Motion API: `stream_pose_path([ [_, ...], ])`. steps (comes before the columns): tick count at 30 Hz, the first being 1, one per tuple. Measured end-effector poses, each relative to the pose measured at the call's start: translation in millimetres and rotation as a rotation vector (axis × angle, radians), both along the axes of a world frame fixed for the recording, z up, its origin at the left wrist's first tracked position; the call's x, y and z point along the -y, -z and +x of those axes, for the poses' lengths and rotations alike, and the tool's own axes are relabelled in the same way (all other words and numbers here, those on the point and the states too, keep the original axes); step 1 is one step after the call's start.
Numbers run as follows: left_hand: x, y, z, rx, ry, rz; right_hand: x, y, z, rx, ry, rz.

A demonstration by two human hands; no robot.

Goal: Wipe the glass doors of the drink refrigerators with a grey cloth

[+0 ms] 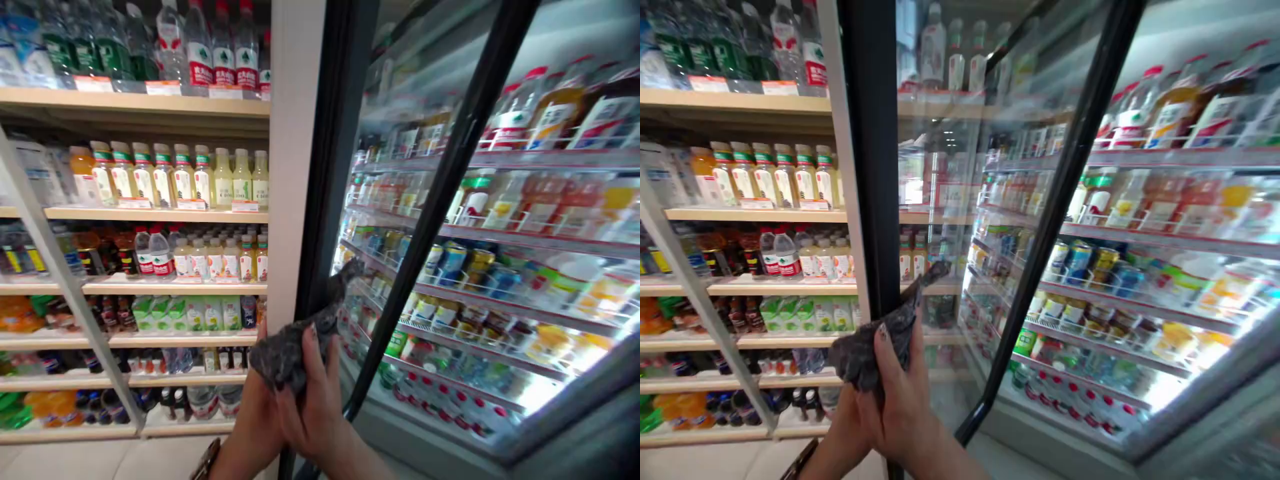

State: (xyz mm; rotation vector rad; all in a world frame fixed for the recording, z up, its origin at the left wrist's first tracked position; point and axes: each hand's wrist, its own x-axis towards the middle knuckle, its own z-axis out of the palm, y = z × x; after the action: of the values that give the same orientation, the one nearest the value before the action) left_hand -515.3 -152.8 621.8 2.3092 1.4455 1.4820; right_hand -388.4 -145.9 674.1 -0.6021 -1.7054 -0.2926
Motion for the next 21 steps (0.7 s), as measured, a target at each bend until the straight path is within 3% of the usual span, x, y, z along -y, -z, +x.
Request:
stream_pose_path([
  [4,5,-6.6,13,0.255,0.053,-0.021,0,-82.9,6,-0.029,0.120,0.078],
  [6,7,-5.7,17,0.287,0.060,-0.036,4,-105.2,5,-0.081,0.158,0.082],
  [8,8,-3.3,19,0.302,0.089,-0.045,12,-92.9,4,-0.110,0.187,0.070],
  [13,10,-4.3,15,0.257,0.207,-0.026,45,18.5,22,-0.057,0.329,-0.022],
  [15,13,-8.4,13,0.219,0.267,-0.058,55,37.9,33,-0.022,0.355,-0.045],
  [17,18,-12.3,14,0.171,0.296,-0.085,61,23.8,41,-0.001,0.353,-0.040],
  [21,34,-13.2,22,0.051,0.317,-0.102,64,-60.3,46,-0.157,0.374,0.002],
])
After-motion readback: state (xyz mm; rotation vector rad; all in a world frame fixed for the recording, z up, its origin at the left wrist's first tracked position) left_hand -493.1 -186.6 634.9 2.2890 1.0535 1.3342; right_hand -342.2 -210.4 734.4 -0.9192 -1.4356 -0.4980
